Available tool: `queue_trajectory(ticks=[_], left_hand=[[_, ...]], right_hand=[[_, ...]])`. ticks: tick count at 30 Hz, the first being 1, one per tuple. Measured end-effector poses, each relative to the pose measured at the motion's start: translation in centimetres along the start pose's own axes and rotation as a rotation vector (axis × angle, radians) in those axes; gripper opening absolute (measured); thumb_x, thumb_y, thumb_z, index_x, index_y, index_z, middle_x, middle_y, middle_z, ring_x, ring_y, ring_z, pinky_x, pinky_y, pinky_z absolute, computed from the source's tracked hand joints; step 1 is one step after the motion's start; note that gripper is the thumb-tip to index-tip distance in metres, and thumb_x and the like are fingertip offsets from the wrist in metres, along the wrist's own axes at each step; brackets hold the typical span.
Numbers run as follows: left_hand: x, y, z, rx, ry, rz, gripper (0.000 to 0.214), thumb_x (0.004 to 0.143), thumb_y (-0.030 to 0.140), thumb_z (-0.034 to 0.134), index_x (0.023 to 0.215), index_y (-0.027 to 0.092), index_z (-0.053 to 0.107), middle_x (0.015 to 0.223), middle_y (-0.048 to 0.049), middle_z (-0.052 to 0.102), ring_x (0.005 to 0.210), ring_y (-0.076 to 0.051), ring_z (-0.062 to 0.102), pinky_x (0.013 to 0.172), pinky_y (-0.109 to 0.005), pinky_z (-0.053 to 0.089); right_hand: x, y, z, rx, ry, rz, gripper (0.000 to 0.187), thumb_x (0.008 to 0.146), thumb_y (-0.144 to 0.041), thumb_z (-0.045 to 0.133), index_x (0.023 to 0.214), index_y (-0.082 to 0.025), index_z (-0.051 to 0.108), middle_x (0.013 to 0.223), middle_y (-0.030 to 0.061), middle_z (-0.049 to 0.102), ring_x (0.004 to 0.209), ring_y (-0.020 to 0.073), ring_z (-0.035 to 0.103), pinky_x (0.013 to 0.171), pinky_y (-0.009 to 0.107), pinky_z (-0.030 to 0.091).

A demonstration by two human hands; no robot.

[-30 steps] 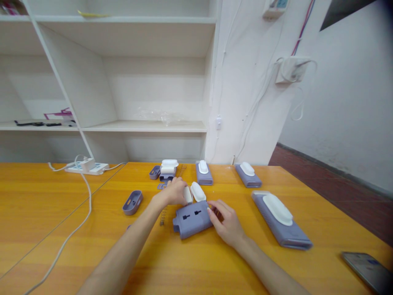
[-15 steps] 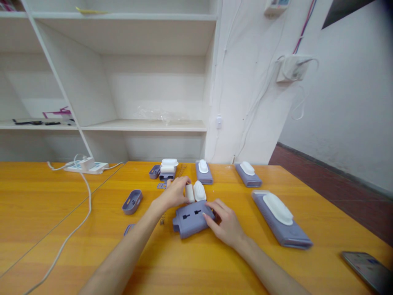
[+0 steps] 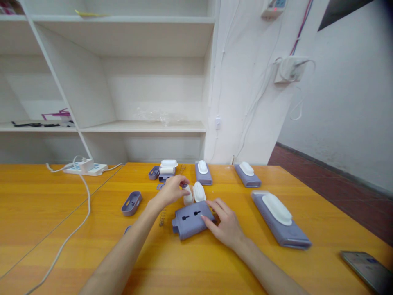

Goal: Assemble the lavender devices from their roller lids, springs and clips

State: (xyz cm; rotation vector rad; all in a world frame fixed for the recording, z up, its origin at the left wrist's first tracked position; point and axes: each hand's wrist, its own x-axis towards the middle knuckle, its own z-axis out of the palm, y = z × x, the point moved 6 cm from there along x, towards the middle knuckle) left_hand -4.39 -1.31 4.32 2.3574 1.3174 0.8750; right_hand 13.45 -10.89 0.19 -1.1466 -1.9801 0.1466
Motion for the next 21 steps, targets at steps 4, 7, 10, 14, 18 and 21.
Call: queue_trajectory(ticks=[4,7,10,14,18,21], left_hand=[[0.1,1.9,-2.2,-0.012,0.166,0.047,0.022,0.068,0.025,0.067,0.088,0.016,0.064,0.085,-0.0038,0.065,0.078,-0.016,0.058,0.073,-0.028,0.044],[-0.1,3.2,-2.5,-0.071,0.196,0.034,0.024,0.068,0.03,0.067,0.088,0.017,0.065,0.085,-0.0039,0.066,0.079,-0.017,0.059,0.074,-0.028,0.044],[-0.5,4.5,-0.6,-0.154,0.085,0.03,0.027,0.067,0.033,0.069,0.089,0.017,0.067,0.088,-0.0034,0.067,0.08,-0.017,0.06,0.075,-0.027,0.045],[-1.1,6.8,2.4,-0.223,-0.052,0.072,0.03,0.07,0.039,0.066,0.093,0.02,0.067,0.088,-0.0018,0.067,0.079,-0.016,0.06,0.073,-0.025,0.045],[-1.9,8.7,3.0,-0.141,0.004,0.122,0.03,0.081,0.041,0.054,0.102,0.021,0.062,0.094,-0.0025,0.065,0.086,-0.016,0.058,0.079,-0.027,0.042],[-3.3,9.1,2.9,0.07,0.073,0.117,0.035,0.082,0.043,0.051,0.108,0.021,0.057,0.103,-0.0067,0.061,0.096,-0.021,0.054,0.084,-0.033,0.04]], right_hand=[[0.2,-0.2,-0.4,-0.018,0.069,-0.009,0.044,0.079,-0.032,0.057,0.122,-0.022,0.049,0.106,0.0087,0.056,0.099,0.0224,0.055,0.086,0.036,0.047],[0.1,0.1,-0.5,0.002,0.107,-0.006,0.05,0.081,-0.031,0.055,0.128,-0.022,0.041,0.112,0.01,0.054,0.104,0.023,0.053,0.09,0.038,0.045],[-0.1,0.5,-0.4,0.035,0.146,-0.006,0.057,0.081,-0.03,0.055,0.133,-0.021,0.034,0.113,0.0109,0.054,0.104,0.0233,0.053,0.091,0.04,0.044],[-0.3,0.7,-0.4,0.083,0.169,-0.025,0.056,0.082,-0.026,0.053,0.133,-0.022,0.033,0.115,0.0104,0.055,0.104,0.0222,0.054,0.089,0.039,0.046],[-0.2,1.2,-0.6,0.151,0.196,0.016,0.05,0.083,-0.022,0.049,0.132,-0.022,0.038,0.12,0.0099,0.055,0.108,0.0215,0.054,0.09,0.037,0.046],[0.0,3.1,-0.9,0.274,0.274,0.187,0.047,0.082,-0.026,0.05,0.128,-0.02,0.044,0.124,0.0111,0.053,0.106,0.0232,0.056,0.087,0.038,0.048]])
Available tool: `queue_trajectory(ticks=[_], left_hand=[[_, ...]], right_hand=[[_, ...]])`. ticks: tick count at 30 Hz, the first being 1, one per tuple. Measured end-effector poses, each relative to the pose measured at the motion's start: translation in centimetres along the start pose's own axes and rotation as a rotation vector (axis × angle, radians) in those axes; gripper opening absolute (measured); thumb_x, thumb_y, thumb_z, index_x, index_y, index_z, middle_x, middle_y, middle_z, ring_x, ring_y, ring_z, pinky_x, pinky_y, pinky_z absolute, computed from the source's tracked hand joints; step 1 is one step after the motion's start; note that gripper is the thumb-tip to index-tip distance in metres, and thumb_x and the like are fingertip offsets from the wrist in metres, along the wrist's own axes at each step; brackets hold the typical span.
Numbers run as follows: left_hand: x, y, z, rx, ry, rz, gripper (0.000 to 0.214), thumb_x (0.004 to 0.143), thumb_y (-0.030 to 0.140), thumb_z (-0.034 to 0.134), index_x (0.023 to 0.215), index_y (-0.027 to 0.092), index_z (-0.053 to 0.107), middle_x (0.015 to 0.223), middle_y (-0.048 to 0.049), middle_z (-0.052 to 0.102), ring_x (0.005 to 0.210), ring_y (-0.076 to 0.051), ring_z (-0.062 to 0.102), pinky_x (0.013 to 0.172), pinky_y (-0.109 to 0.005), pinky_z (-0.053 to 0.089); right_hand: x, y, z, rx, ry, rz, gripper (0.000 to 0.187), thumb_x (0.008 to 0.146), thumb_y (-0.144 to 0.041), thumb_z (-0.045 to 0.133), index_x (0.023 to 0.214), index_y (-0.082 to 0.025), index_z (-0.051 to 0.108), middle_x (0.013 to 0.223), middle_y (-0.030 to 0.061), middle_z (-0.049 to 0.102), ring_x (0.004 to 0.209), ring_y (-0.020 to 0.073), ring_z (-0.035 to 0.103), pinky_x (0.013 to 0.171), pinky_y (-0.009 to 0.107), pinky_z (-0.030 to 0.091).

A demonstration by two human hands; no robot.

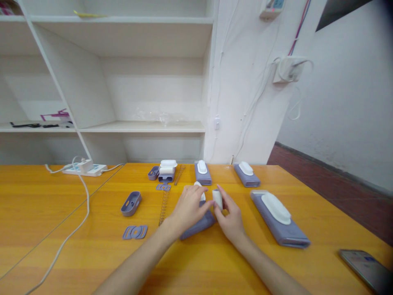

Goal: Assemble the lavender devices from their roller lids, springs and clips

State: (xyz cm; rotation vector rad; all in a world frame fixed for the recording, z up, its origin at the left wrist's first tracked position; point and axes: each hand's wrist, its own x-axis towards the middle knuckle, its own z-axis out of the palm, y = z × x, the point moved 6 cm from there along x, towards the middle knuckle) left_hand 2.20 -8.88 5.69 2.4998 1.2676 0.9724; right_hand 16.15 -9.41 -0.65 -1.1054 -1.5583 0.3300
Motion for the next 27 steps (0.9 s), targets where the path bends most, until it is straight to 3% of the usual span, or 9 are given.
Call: queue_trajectory(ticks=[4,6,11,19,27], left_hand=[[-2.9,-0.4,1.1,0.288,-0.043,-0.035,0.049,0.074,0.058,0.052,0.105,0.02,0.055,0.11,-0.0134,0.055,0.102,-0.031,0.049,0.081,-0.042,0.039],[-4.2,-0.8,1.9,0.379,-0.068,-0.049,0.063,0.066,0.064,0.057,0.112,0.021,0.052,0.117,-0.0166,0.05,0.101,-0.034,0.049,0.079,-0.045,0.038],[-5.4,-1.2,2.7,0.436,-0.081,-0.04,0.065,0.072,0.059,0.053,0.126,0.023,0.041,0.118,-0.0165,0.049,0.1,-0.033,0.049,0.078,-0.042,0.038],[-4.9,-1.6,1.7,0.371,-0.047,0.0,0.067,0.076,0.06,0.046,0.131,0.023,0.036,0.119,-0.0144,0.048,0.101,-0.029,0.048,0.084,-0.041,0.037],[-4.8,-2.2,2.1,0.375,-0.036,0.067,0.07,0.076,0.06,0.048,0.134,0.024,0.033,0.126,-0.0155,0.044,0.109,-0.031,0.045,0.088,-0.043,0.035]], right_hand=[[0.3,3.1,0.0,0.261,0.05,0.344,0.046,0.08,-0.035,0.051,0.122,-0.017,0.045,0.106,0.0115,0.062,0.075,0.0206,0.065,0.062,0.033,0.055],[0.3,3.8,0.2,0.341,0.052,0.427,0.046,0.077,-0.037,0.054,0.118,-0.017,0.045,0.093,0.0093,0.064,0.067,0.0198,0.064,0.054,0.031,0.053],[0.5,3.2,0.7,0.355,-0.036,0.388,0.04,0.075,-0.039,0.059,0.107,-0.015,0.052,0.074,0.0043,0.064,0.063,0.0181,0.061,0.054,0.028,0.049],[0.1,2.5,1.4,0.295,-0.172,0.327,0.041,0.077,-0.04,0.056,0.11,-0.016,0.056,0.076,0.0039,0.064,0.065,0.0172,0.059,0.055,0.027,0.047],[0.0,2.0,1.6,0.382,-0.193,0.39,0.044,0.078,-0.044,0.055,0.112,-0.017,0.053,0.072,0.003,0.062,0.052,0.0137,0.053,0.039,0.022,0.039]])
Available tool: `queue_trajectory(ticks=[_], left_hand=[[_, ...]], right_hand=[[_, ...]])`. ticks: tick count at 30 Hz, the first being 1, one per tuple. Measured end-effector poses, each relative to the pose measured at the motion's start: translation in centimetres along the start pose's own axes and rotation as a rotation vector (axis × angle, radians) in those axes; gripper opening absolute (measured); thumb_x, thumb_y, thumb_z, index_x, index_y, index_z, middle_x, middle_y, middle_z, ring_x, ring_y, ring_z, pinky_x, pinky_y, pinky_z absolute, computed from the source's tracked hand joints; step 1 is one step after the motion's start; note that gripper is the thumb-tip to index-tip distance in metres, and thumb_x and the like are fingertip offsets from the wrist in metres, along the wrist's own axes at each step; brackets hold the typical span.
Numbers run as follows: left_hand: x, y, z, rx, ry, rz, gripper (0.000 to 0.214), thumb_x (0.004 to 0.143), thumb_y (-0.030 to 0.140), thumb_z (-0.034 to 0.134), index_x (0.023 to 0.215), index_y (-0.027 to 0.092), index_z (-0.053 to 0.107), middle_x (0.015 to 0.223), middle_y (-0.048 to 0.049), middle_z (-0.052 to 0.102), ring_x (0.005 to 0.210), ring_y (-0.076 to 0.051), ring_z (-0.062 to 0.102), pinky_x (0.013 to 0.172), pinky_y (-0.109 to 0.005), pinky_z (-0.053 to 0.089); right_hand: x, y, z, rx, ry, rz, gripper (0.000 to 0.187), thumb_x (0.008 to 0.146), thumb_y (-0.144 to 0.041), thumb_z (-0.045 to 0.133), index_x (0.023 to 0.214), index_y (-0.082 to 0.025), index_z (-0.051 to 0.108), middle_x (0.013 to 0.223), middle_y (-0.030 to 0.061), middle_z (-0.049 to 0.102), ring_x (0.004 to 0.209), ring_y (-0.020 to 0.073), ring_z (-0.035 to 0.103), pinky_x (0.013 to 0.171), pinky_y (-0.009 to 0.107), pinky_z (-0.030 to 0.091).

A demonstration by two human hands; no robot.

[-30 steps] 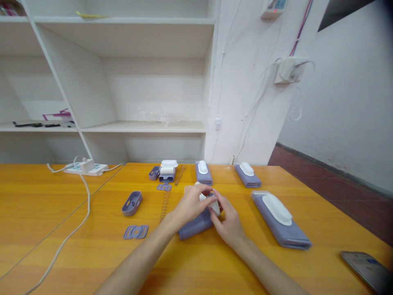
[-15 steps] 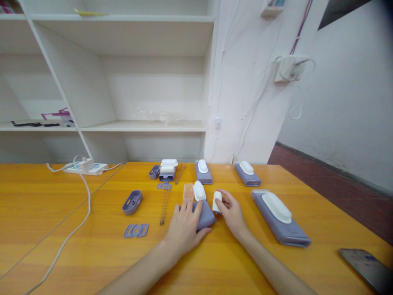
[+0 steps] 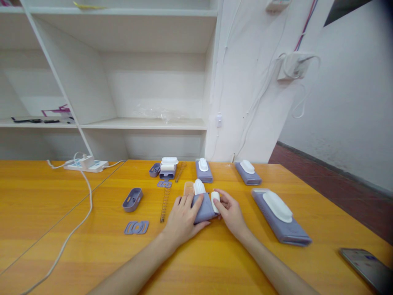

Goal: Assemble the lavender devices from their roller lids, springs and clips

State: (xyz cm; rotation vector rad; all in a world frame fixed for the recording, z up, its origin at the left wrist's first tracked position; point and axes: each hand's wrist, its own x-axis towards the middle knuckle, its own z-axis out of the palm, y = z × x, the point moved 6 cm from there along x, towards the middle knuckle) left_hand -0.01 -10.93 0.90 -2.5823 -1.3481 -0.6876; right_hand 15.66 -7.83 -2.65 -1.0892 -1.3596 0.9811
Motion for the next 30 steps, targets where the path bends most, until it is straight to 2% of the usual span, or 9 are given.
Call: queue_trajectory(ticks=[6,12,19,21,25,30], left_hand=[[-0.1,0.0,0.2,0.003,0.01,0.038,0.071,0.076,0.059,0.048,0.136,0.024,0.031,0.128,-0.0161,0.044,0.114,-0.032,0.043,0.091,-0.045,0.034],[-0.2,-0.1,0.4,0.011,0.016,0.041,0.072,0.077,0.058,0.048,0.137,0.022,0.03,0.13,-0.0177,0.042,0.117,-0.033,0.041,0.091,-0.046,0.034],[-0.2,0.0,0.3,0.002,0.035,0.066,0.072,0.077,0.058,0.048,0.137,0.022,0.03,0.13,-0.0176,0.042,0.118,-0.033,0.041,0.092,-0.047,0.033],[-0.3,-0.1,0.3,-0.005,0.047,0.067,0.072,0.078,0.059,0.047,0.137,0.022,0.03,0.13,-0.0175,0.042,0.117,-0.033,0.041,0.092,-0.047,0.034],[-0.4,-0.2,0.2,-0.02,0.069,0.068,0.068,0.08,0.058,0.041,0.137,0.021,0.032,0.128,-0.0174,0.044,0.116,-0.033,0.042,0.089,-0.045,0.036],[-0.5,-0.1,0.3,-0.023,0.071,0.084,0.067,0.08,0.059,0.041,0.136,0.021,0.034,0.128,-0.0171,0.044,0.114,-0.033,0.043,0.089,-0.045,0.036]], right_hand=[[-0.1,-0.4,0.3,0.011,-0.028,-0.04,0.041,0.077,-0.041,0.057,0.11,-0.016,0.054,0.084,0.0056,0.064,0.066,0.0166,0.059,0.054,0.026,0.048],[-0.1,-0.2,0.4,0.019,-0.061,-0.077,0.04,0.079,-0.038,0.056,0.112,-0.016,0.053,0.095,0.0086,0.064,0.075,0.0184,0.062,0.066,0.031,0.051],[-0.6,-0.7,0.7,-0.125,-0.12,-0.17,0.04,0.084,-0.035,0.048,0.12,-0.017,0.047,0.102,0.0109,0.063,0.082,0.0199,0.063,0.073,0.034,0.052],[-0.8,-1.0,0.8,-0.232,-0.144,-0.203,0.047,0.081,-0.035,0.052,0.123,-0.017,0.044,0.109,0.012,0.061,0.089,0.022,0.062,0.078,0.036,0.051],[-1.2,-1.5,0.7,-0.457,-0.17,-0.255,0.08,0.062,-0.038,0.073,0.13,-0.021,0.035,0.121,0.0114,0.055,0.104,0.0268,0.055,0.088,0.042,0.045],[-1.2,-1.7,0.4,-0.508,-0.2,-0.235,0.08,0.059,-0.039,0.075,0.128,-0.023,0.037,0.11,0.0075,0.06,0.09,0.0225,0.06,0.077,0.035,0.05]])
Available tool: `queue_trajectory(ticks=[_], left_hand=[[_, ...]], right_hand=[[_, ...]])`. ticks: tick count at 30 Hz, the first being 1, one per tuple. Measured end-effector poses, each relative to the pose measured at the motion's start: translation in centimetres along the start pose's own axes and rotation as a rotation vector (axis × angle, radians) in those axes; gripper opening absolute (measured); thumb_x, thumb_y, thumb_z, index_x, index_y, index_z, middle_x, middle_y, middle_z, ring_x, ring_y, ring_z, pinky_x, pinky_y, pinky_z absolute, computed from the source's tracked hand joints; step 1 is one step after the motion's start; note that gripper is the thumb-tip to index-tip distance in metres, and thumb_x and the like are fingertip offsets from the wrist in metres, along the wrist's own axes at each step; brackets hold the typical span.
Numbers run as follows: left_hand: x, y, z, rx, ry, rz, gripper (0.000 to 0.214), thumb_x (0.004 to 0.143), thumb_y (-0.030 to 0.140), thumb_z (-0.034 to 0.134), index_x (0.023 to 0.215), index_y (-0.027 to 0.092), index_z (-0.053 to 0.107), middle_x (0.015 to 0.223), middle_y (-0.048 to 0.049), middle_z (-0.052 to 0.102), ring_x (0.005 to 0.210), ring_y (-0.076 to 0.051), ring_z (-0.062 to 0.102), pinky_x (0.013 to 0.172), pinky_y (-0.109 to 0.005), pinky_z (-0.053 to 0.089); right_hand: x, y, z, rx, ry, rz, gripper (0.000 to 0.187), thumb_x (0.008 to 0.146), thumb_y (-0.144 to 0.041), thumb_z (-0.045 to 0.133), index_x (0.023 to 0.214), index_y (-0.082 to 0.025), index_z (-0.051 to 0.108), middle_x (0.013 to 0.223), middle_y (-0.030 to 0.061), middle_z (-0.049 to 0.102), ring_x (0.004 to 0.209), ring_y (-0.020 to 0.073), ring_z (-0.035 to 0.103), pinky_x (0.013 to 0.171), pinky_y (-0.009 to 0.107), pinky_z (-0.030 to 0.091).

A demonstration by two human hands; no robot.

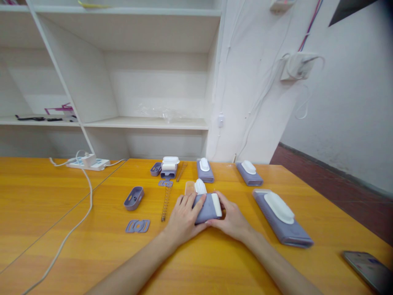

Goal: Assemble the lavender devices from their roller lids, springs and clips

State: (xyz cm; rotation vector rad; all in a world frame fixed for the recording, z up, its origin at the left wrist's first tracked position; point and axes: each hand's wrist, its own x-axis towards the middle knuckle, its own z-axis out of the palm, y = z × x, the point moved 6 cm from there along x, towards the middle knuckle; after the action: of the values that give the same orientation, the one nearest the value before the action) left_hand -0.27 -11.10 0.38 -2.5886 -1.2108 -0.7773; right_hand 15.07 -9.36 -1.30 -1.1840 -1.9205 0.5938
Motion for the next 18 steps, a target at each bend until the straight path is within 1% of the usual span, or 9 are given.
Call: queue_trajectory(ticks=[6,9,13,18], left_hand=[[-0.02,0.01,0.23,0.009,-0.01,0.022,0.067,0.081,0.058,0.041,0.136,0.021,0.034,0.126,-0.018,0.045,0.116,-0.033,0.042,0.09,-0.046,0.036],[-0.06,0.11,0.31,0.02,-0.001,0.047,0.068,0.08,0.058,0.043,0.136,0.022,0.033,0.126,-0.0179,0.045,0.116,-0.033,0.041,0.091,-0.047,0.034],[-0.06,0.06,0.22,0.045,0.032,0.056,0.068,0.079,0.057,0.046,0.136,0.022,0.033,0.126,-0.0185,0.044,0.113,-0.033,0.043,0.091,-0.049,0.034],[-0.11,-0.09,-0.04,0.066,0.082,0.066,0.069,0.079,0.053,0.05,0.137,0.022,0.032,0.125,-0.0183,0.043,0.111,-0.032,0.043,0.091,-0.049,0.034]], right_hand=[[-0.1,-0.45,-0.34,-0.087,-0.007,-0.022,0.071,0.058,-0.043,0.075,0.119,-0.023,0.045,0.097,0.0037,0.064,0.079,0.0202,0.06,0.069,0.032,0.05],[-0.33,-0.69,-0.41,-0.115,-0.006,-0.043,0.069,0.059,-0.043,0.075,0.118,-0.022,0.046,0.096,0.0042,0.064,0.079,0.0207,0.061,0.071,0.033,0.05],[-0.55,-0.72,-0.13,-0.111,0.011,-0.072,0.069,0.063,-0.039,0.073,0.122,-0.022,0.042,0.109,0.0082,0.061,0.094,0.0246,0.06,0.08,0.037,0.049],[-0.75,-0.27,0.52,-0.119,0.059,-0.103,0.086,0.065,-0.036,0.071,0.137,-0.022,0.025,0.13,0.0129,0.049,0.117,0.0279,0.049,0.095,0.044,0.042]])
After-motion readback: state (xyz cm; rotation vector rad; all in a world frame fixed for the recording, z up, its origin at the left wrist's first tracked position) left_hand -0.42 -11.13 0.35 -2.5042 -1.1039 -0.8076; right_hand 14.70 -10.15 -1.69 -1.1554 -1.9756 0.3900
